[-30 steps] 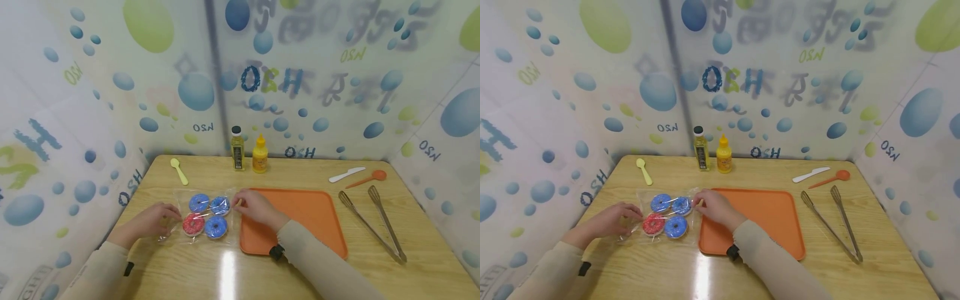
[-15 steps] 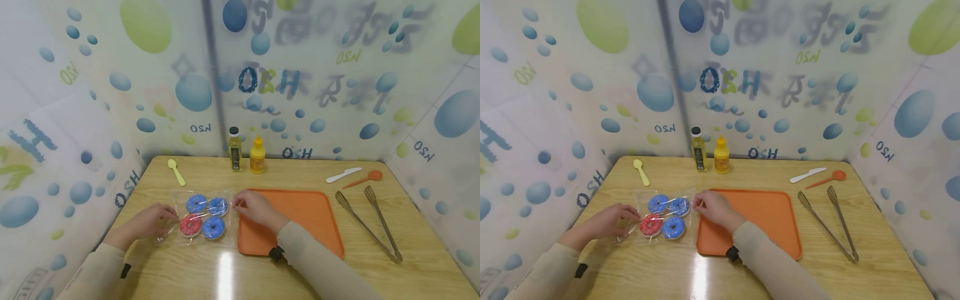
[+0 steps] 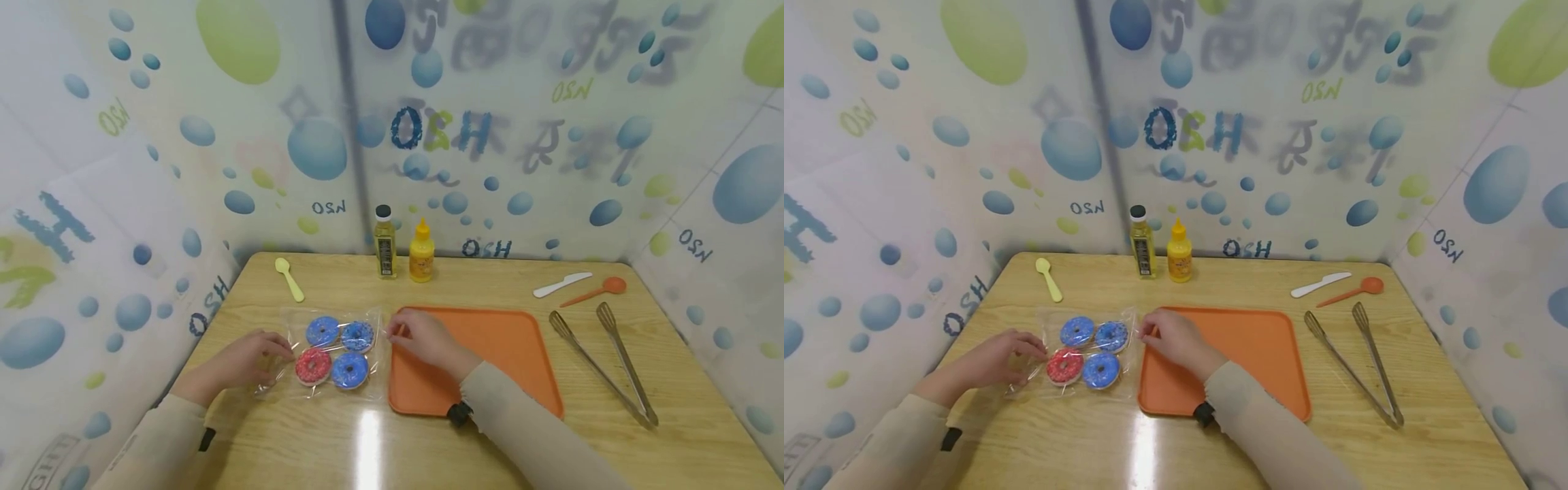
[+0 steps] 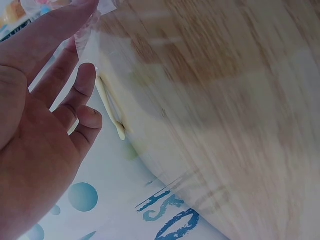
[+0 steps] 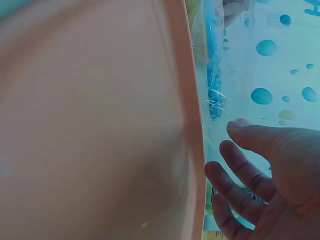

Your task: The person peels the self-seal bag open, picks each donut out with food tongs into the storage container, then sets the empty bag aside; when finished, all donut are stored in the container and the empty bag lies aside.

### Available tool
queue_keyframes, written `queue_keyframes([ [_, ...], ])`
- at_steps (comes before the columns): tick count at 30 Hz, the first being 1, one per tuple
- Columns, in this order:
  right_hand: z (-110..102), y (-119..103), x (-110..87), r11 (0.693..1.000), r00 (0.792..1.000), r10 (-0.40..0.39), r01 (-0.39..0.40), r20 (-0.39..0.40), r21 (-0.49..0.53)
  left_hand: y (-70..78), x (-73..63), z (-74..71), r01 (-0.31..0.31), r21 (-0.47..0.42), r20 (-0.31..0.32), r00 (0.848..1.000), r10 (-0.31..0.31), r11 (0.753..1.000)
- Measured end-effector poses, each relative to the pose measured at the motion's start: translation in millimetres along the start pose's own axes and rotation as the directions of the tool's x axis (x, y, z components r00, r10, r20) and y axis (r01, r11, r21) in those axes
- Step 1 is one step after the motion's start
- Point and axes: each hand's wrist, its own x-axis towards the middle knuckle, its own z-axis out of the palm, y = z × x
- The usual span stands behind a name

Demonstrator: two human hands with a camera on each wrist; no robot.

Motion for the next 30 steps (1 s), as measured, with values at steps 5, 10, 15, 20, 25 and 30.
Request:
queue_keyframes([
  [5, -1.7, 1.0, -3.3, 1.0, 1.0, 0.022, -0.022, 0.021, 0.009, 1.7, 0.8, -0.7, -0.027, 0.014, 0.008, 1.0, 0.027, 1.0],
  [10, -2.8, 2.8, -7.4, 0.999, 0.999, 0.033, -0.033, 0.015, 0.005, 4.5, 1.4, -2.4, -0.033, 0.018, 0.009, 0.999, 0.033, 0.999],
  [15, -3.3, 4.8, -12.9, 1.0, 1.0, 0.023, -0.023, -0.005, -0.019, 6.0, 3.2, -2.1, -0.033, 0.015, 0.014, 0.999, 0.033, 0.999],
  [20, -4.6, 5.2, -19.0, 0.999, 0.999, 0.038, -0.038, -0.022, -0.037, 5.5, 5.7, -1.1, -0.046, 0.018, 0.017, 0.999, 0.046, 0.999],
  [25, -4.1, 5.7, -23.4, 0.999, 0.999, 0.042, -0.043, -0.033, -0.033, 6.6, 5.5, -1.7, -0.045, 0.033, 0.014, 0.999, 0.044, 0.998],
  [30, -4.4, 6.5, -24.9, 0.997, 0.998, 0.065, -0.065, -0.015, -0.039, 8.4, 4.5, -2.1, -0.021, 0.026, 0.016, 1.0, 0.021, 0.999],
])
